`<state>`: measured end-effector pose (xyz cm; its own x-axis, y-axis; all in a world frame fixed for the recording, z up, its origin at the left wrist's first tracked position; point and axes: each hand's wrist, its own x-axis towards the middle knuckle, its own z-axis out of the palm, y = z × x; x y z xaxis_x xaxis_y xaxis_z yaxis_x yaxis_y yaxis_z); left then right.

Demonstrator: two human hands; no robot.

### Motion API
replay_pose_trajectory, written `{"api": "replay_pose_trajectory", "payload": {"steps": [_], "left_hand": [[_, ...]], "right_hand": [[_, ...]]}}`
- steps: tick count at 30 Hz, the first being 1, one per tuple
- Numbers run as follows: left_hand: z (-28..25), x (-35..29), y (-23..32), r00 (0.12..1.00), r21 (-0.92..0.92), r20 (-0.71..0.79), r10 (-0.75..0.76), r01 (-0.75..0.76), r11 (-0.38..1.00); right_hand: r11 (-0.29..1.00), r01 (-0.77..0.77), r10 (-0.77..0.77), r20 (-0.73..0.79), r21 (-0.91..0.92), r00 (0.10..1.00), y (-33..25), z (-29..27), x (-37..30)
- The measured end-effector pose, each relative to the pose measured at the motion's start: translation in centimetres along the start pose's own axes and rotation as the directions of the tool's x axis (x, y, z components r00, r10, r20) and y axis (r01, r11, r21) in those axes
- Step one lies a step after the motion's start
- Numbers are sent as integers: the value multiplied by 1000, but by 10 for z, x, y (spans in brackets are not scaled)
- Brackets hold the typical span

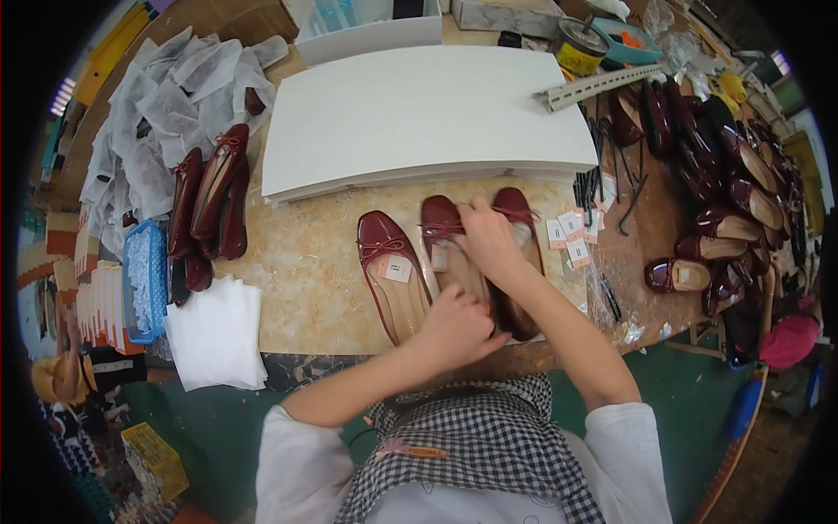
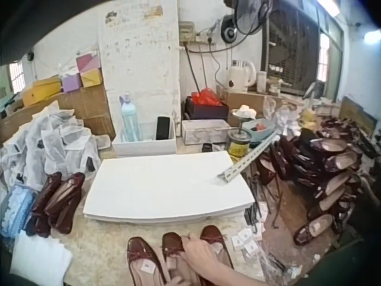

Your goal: The person cleans a pair of maroon patent leather flats using a white cloth and a small orange tool. They wipe the exterior and interior of the shoes, then stuff them with white tissue paper. The person repeats this process for multiple pairs of shoes on a cluttered workbench.

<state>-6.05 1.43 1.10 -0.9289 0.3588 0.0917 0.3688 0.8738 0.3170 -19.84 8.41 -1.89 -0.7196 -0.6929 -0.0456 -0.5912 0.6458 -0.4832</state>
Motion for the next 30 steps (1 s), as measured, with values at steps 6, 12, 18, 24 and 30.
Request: {"api": "replay_pose_trajectory", "payload": {"steps": [6,12,18,24,30], "left_hand": [[-61,121,-191,707,440,-707,-31,473,763],[-51,126,-192,735,77,-556,-389,511,856],[-79,27,18,984,-608,-140,111,-174,774],[-67,-9,-11,772,-365,-625,-117,-157,918],[-29,-31,-35,578,-845,-387,-718,89,527]], "right_hand": [[989,123,-109,-158,84,981,-1,-37,-45],[856,-55,115,-86,515,990,6,-67,-92],[-350,-173,372,306,921,876,33,-57,-104],[-425,-389,19,438,817,899,-27,-43,-101],[782,391,-409,-74,486,910,-83,-62,-90]]}}
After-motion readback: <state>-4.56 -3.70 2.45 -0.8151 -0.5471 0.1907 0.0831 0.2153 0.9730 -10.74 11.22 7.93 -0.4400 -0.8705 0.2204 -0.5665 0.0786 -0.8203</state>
